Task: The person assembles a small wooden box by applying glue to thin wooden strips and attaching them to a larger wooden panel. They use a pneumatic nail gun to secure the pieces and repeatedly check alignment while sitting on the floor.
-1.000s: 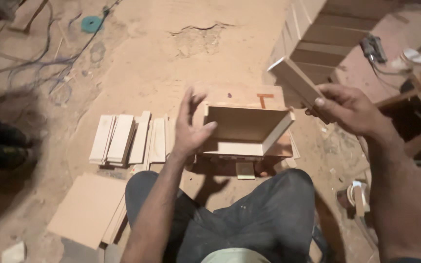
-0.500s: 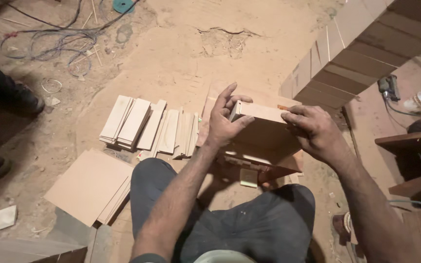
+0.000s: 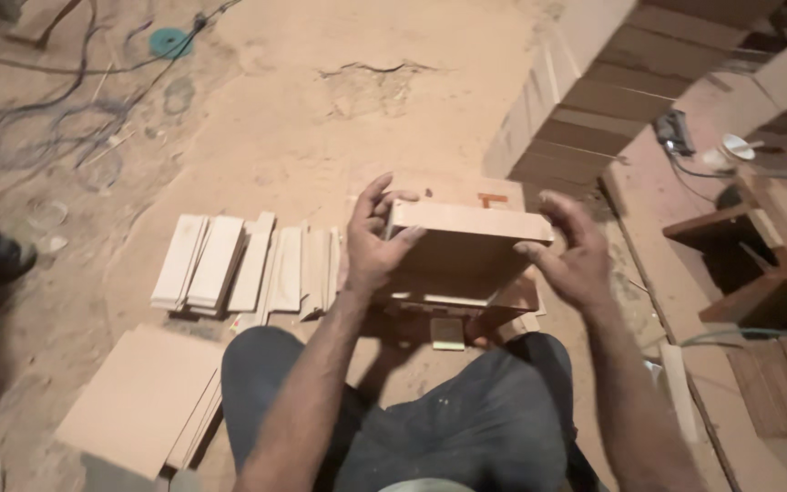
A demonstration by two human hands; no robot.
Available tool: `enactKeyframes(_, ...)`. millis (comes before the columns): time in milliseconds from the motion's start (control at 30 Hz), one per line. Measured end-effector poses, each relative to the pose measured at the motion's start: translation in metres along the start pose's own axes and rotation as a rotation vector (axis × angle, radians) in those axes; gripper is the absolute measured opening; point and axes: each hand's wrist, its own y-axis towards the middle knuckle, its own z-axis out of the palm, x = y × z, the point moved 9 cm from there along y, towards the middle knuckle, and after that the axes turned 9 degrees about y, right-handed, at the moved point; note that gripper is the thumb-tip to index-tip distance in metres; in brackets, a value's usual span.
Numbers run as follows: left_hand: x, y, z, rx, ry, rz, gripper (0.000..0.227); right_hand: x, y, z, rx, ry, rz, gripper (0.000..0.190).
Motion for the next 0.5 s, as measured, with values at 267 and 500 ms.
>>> enactKeyframes(267, -0.002, 0.000, 0.000, 0.052, 0.067, -0.074, 0.073, -0.059, -0.046, -0.005, -0.240, 0.273, -0.148, 0.043)
enactKeyframes(500, -0.005, 0.001, -0.001, 0.034, 0.056, -0.049, 0.070, -0.059, -0.039, -0.008, -0.161, 0.257, -0.191, 0.039)
